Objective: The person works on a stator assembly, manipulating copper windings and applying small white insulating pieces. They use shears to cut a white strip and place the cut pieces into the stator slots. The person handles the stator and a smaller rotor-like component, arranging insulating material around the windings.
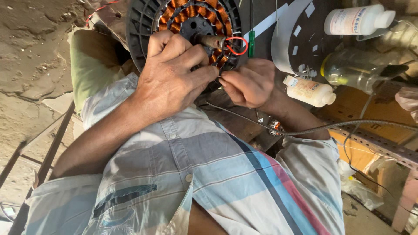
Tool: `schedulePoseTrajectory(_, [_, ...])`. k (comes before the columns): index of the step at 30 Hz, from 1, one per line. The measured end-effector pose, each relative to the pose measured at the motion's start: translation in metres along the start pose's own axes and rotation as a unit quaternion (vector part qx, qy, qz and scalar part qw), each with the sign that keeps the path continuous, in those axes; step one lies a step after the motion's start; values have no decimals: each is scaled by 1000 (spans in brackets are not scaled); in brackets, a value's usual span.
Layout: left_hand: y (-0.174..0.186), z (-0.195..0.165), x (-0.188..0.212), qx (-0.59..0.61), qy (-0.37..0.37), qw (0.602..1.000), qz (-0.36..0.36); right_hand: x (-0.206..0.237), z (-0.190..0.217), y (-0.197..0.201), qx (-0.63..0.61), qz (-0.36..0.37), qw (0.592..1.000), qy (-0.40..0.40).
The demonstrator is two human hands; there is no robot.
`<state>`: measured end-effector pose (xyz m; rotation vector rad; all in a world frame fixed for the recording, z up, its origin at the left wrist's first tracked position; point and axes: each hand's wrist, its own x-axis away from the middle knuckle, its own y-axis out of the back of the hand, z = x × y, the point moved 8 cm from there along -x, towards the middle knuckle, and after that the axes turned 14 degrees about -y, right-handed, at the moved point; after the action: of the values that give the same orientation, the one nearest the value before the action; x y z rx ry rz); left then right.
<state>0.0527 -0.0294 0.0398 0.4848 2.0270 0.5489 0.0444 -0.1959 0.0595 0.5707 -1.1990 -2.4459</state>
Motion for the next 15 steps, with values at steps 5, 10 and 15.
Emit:
schedulePoseTrajectory(5, [-1, 0, 2, -5, -5, 1000, -1, 38, -41, -34, -342, 117, 857, -366])
schedulePoseTrajectory(10, [0, 0, 0, -3, -2, 1000, 6, 10, -20, -5, -103, 42, 985, -132])
schedulePoseTrajectory(15, [4, -1, -1, 4, -5, 1000, -13, 5, 24, 3, 238, -34, 945, 222])
